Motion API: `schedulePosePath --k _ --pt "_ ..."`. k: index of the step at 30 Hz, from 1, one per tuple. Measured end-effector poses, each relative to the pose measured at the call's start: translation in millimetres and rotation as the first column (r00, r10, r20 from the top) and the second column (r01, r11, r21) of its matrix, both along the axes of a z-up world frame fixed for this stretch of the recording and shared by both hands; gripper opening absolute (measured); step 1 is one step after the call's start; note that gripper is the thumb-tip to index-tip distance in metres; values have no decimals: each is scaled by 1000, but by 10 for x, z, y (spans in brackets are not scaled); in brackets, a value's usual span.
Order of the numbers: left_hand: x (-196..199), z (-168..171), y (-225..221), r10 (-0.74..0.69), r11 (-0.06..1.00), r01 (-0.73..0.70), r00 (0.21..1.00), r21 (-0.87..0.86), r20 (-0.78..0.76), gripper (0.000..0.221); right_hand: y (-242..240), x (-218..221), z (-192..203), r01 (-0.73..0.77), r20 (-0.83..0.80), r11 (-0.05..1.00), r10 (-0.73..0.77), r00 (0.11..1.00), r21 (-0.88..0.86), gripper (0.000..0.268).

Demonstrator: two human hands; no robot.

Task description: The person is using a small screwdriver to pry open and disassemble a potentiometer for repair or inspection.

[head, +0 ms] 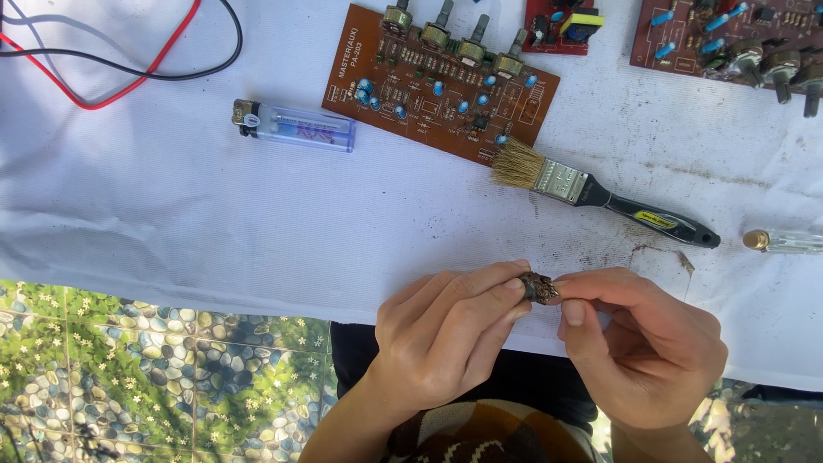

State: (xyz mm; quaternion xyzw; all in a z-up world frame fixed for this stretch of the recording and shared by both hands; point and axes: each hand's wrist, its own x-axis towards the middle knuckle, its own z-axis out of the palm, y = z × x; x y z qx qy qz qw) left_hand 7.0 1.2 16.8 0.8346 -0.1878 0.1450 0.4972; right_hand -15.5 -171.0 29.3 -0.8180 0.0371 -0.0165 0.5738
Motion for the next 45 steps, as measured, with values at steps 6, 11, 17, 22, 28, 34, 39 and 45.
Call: schedulePosePath --k 6,11,17,22,28,34,39,45 --pt "9 34 -13 18 999 -16 999 36 -46 16 -260 -212 -181 114 161 985 -134 978 129 13" --pt "30 30 -44 41 995 -36 998 97 -48 18 -1309 -81 -308 124 385 875 75 920 -468 16" --pt "44 28 -93 74 982 -74 997 175 6 18 -1323 113 -37 -20 145 615 218 965 -789 24" --pt "54 49 -141 95 960 -98 995 262 23 21 -1268 113 -37 48 284 632 277 918 -773 21" --pt "51 141 -143 58 972 -38 995 232 -81 21 -993 307 91 -89 67 389 369 927 -917 48" --pt "67 158 -113 0 988 25 987 151 -162 18 -1596 151 -12 -148 62 565 335 940 -812 52" --pt "73 150 -95 -27 987 51 988 151 -153 17 -1930 43 -290 -136 94 629 318 944 -765 31" --pt "41 180 -133 -4 986 27 991 166 -133 19 -1613 127 -183 -203 123 975 191 974 94 39"
